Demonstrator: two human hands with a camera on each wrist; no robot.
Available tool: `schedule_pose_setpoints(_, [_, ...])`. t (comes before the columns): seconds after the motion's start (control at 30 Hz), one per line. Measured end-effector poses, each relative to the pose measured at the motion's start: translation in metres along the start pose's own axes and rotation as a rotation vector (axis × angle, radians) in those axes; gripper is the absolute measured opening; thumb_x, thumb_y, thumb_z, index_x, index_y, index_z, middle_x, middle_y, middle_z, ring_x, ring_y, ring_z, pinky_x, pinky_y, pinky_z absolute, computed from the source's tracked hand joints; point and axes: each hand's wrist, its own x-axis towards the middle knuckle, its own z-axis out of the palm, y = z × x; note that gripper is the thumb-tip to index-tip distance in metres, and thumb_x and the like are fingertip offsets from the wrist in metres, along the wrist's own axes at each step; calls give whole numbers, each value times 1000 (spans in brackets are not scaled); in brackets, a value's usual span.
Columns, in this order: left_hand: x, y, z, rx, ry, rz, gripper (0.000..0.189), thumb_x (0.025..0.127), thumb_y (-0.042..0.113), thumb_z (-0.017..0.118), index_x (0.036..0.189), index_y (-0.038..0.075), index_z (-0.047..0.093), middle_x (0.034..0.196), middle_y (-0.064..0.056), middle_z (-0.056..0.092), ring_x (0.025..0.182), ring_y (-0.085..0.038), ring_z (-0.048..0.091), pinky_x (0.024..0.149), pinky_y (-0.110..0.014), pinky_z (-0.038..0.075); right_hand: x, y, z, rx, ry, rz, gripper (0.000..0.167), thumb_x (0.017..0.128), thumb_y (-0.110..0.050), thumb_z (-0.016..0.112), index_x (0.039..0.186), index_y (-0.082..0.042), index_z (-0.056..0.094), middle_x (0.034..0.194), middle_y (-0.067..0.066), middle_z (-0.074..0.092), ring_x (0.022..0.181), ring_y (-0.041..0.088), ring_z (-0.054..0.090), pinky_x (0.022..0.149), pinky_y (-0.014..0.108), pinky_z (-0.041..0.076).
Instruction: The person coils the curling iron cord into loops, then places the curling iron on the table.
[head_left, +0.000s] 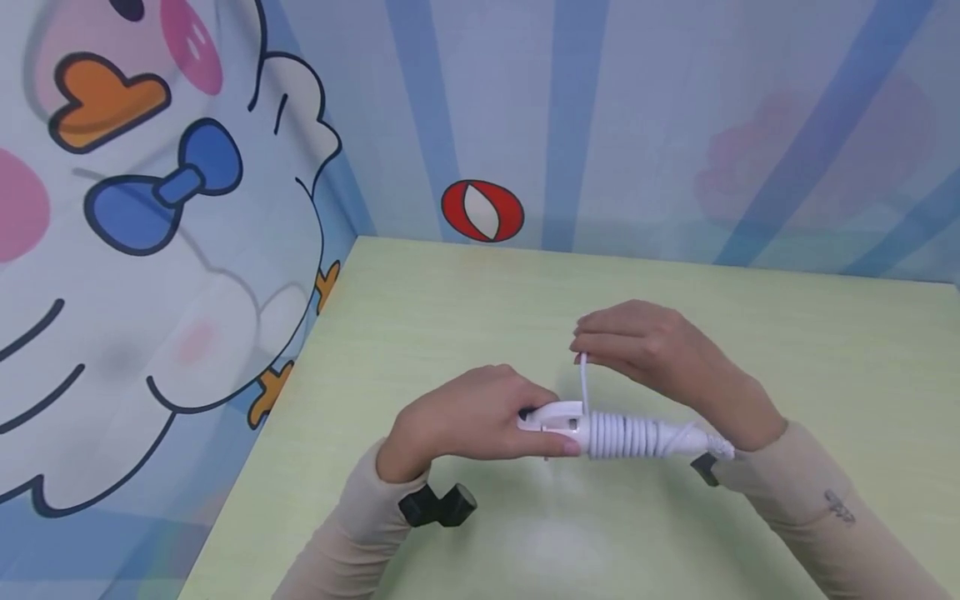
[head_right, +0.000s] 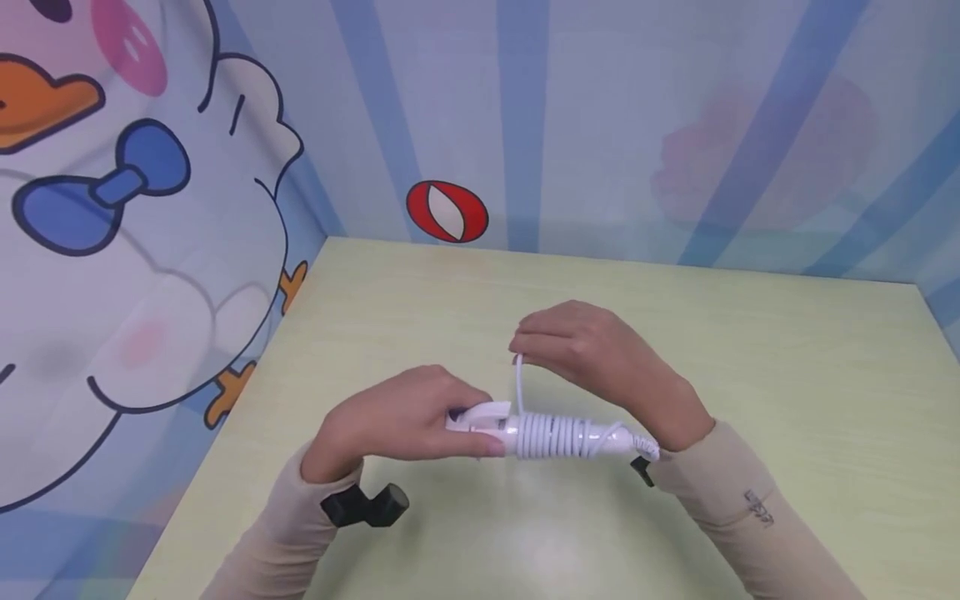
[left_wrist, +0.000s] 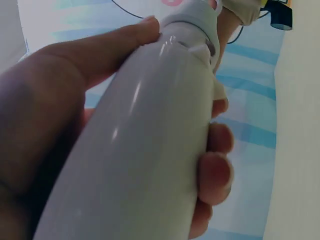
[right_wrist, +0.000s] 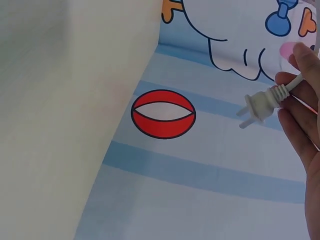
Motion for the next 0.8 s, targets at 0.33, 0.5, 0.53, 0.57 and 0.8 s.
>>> schedule_pose_setpoints(0.33, [10, 1, 7, 133, 65, -206, 36, 87, 58, 58, 89, 22, 63, 64, 10, 56, 54, -7, 50, 49, -23, 40, 7, -1, -12, -177, 5, -59, 27, 72, -6, 81, 96, -12, 71, 94, -1, 72, 93, 18, 67, 83, 39, 52])
schedule_pose_setpoints(0.5, [16, -5, 14, 161, 153, -303, 38, 88, 58, 56, 90, 21, 63, 62, 8, 55, 52, -9, 49, 47, -25, 38, 10, -6, -11, -231, 20, -41, 30, 66, -6, 85, 92, -12, 72, 85, -2, 72, 79, 15, 67, 79, 39, 53])
schedule_pose_setpoints(0.53, [18, -6, 16, 166, 169, -322, 39, 88, 59, 55, 90, 21, 63, 62, 8, 54, 52, -9, 48, 46, -25, 38, 10, -6, -10, -237, 25, -35, 32, 64, -5, 86, 92, -12, 72, 83, -2, 72, 77, 15, 67, 77, 39, 53])
schedule_pose_setpoints(0.57, [19, -6, 17, 164, 185, -343, 39, 88, 59, 55, 91, 21, 62, 62, 7, 54, 52, -9, 49, 46, -25, 38, 10, -7, -9, -243, 32, -30, 33, 62, -5, 87, 91, -12, 72, 82, -1, 72, 75, 15, 67, 75, 38, 53])
schedule_pose_setpoints(0.8, [25, -14, 25, 141, 301, -436, 42, 89, 61, 52, 91, 19, 60, 64, 4, 53, 51, -11, 49, 45, -25, 38, 10, -13, -3, -266, 63, 27, 32, 61, -4, 88, 89, -9, 74, 78, 2, 72, 67, 17, 66, 69, 36, 52])
